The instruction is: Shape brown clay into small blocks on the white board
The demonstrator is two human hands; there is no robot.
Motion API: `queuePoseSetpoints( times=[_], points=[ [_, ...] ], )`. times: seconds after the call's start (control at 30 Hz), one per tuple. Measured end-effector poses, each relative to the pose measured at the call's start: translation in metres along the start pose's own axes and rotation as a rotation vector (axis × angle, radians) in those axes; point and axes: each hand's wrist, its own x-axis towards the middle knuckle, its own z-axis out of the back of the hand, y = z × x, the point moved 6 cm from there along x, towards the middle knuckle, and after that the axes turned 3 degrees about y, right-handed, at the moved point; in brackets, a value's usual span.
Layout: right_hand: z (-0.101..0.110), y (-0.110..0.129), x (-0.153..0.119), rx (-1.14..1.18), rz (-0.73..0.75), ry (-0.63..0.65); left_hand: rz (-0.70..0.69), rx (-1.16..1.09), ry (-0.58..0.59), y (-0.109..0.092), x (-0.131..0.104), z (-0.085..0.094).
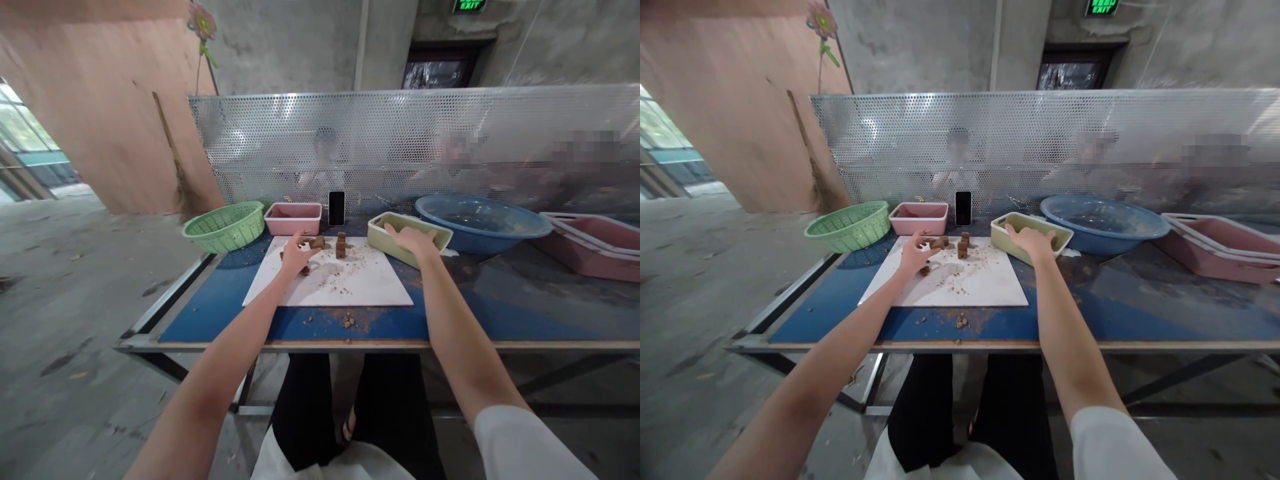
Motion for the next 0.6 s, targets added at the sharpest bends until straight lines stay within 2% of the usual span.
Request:
queuePoseSetpoints(
  times=[0.03,0.07,0.13,0.2,0.33,0.47,0.6],
  points=[
    [0.000,0.007,-0.004,0.002,-0.007,0.037,-0.001,-0.007,0.003,0.000,0.000,0.000],
    [0.003,0.018,-0.009,0.009,0.023,0.003,-0.002,-0.014,0.004,0.000,0.001,0.000],
    [0.009,0.051,-0.021,0.061,0.210,-0.131,-0.003,-0.021,0.001,0.000,0.001,-0.001],
    [0.005,0.086,-0.037,0.153,0.416,-0.186,-0.003,-0.026,-0.003,0.000,0.002,-0.001],
    [-0.026,0.140,-0.073,0.207,0.757,-0.080,-0.013,-0.065,-0.005,0.000,0.001,-0.001],
    [-0.048,0.160,-0.094,0.161,0.835,-0.008,-0.019,-0.076,-0.003,-0.003,0.000,0.000],
    [-0.049,0.167,-0.105,0.206,0.939,0.001,-0.044,-0.081,0.020,-0.004,0.000,0.000]
  ],
)
